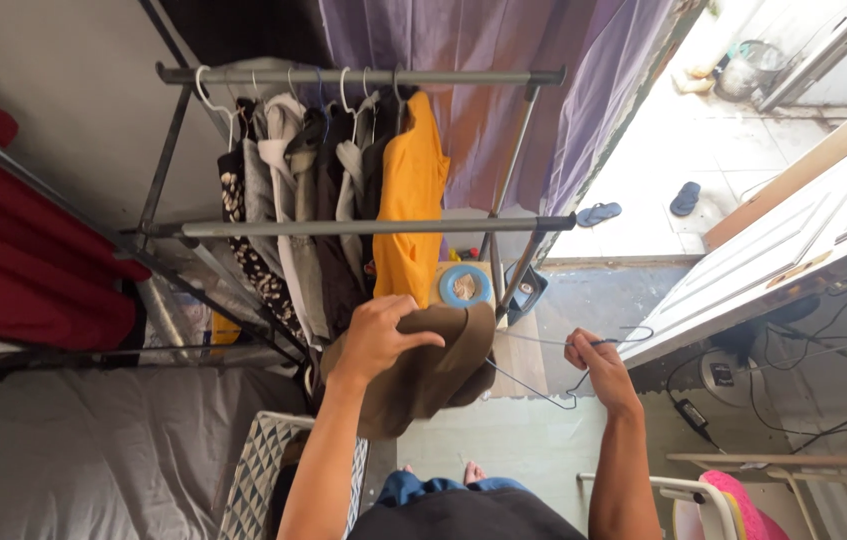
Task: The person hangs a yellow shirt on a hanger, places it on a clothes rack, and buttons it. Then they retrieve a brown jacket from a storage box, place it on a hanger, hang it on the rack, and button it.
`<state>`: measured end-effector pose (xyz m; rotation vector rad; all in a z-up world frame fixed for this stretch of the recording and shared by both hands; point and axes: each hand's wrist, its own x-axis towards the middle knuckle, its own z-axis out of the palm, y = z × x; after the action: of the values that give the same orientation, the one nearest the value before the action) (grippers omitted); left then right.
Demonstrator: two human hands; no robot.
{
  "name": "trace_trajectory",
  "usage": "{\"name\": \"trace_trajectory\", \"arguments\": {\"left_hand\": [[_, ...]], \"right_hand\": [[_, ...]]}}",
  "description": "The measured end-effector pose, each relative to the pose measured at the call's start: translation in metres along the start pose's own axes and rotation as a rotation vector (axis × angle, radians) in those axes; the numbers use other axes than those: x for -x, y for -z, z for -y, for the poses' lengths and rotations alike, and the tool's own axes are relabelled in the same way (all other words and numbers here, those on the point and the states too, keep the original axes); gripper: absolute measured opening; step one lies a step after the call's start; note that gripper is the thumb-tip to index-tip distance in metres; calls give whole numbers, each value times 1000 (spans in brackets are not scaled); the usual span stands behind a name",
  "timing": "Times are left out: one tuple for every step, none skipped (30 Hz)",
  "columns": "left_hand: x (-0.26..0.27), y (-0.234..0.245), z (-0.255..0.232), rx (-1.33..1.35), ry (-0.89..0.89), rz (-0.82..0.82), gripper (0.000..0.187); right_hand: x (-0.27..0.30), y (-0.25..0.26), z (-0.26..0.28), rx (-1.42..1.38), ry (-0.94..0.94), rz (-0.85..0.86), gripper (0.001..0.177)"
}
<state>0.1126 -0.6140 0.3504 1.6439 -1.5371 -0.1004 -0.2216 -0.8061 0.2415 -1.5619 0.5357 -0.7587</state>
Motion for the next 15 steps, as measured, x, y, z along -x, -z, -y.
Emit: {"name": "trace_trajectory", "arguments": {"left_hand": [[-1, -2, 2, -1, -8, -1, 53], [1, -5, 4, -5, -25, 7, 53], [3, -8, 6, -10, -42, 15, 54], [4, -9, 7, -10, -47, 14, 54], [4, -10, 7, -18, -61, 15, 53], [5, -11, 8, -26, -74, 15, 53], [4, -11, 8, -26, -77, 12, 53], [5, -11, 8, -9, -68, 12, 53], [7, -12, 8, 7, -59, 12, 53], [7, -11, 9, 6, -55, 9, 53], [9, -10, 11, 26, -24, 20, 53], [8, -9, 12, 45, 4, 29, 52], [8, -7, 14, 42, 4, 23, 52], [9, -5, 15, 53, 21, 20, 52], [9, -2, 16, 64, 37, 17, 51]], "right_hand": [[-2, 0, 3, 1, 7, -4, 43], [-1, -1, 5, 16, -7, 17, 44], [-1, -1, 7, 31, -20, 38, 44], [0, -3, 7, 32, -16, 35, 44], [0, -4, 7, 30, -23, 43, 43], [0, -5, 7, 28, -31, 52, 42], [-1, -4, 3, 30, -27, 51, 42], [-1, -3, -1, 34, -50, 61, 43], [0, -2, -6, 37, -72, 70, 44], [0, -3, -6, 38, -72, 75, 44], [1, -3, -6, 48, -89, 91, 43], [-1, -3, -6, 60, -101, 107, 43], [-3, -3, -5, 60, -97, 112, 43], [-5, -2, -4, 66, -100, 125, 42], [-7, -2, -3, 72, -103, 137, 42]]}}
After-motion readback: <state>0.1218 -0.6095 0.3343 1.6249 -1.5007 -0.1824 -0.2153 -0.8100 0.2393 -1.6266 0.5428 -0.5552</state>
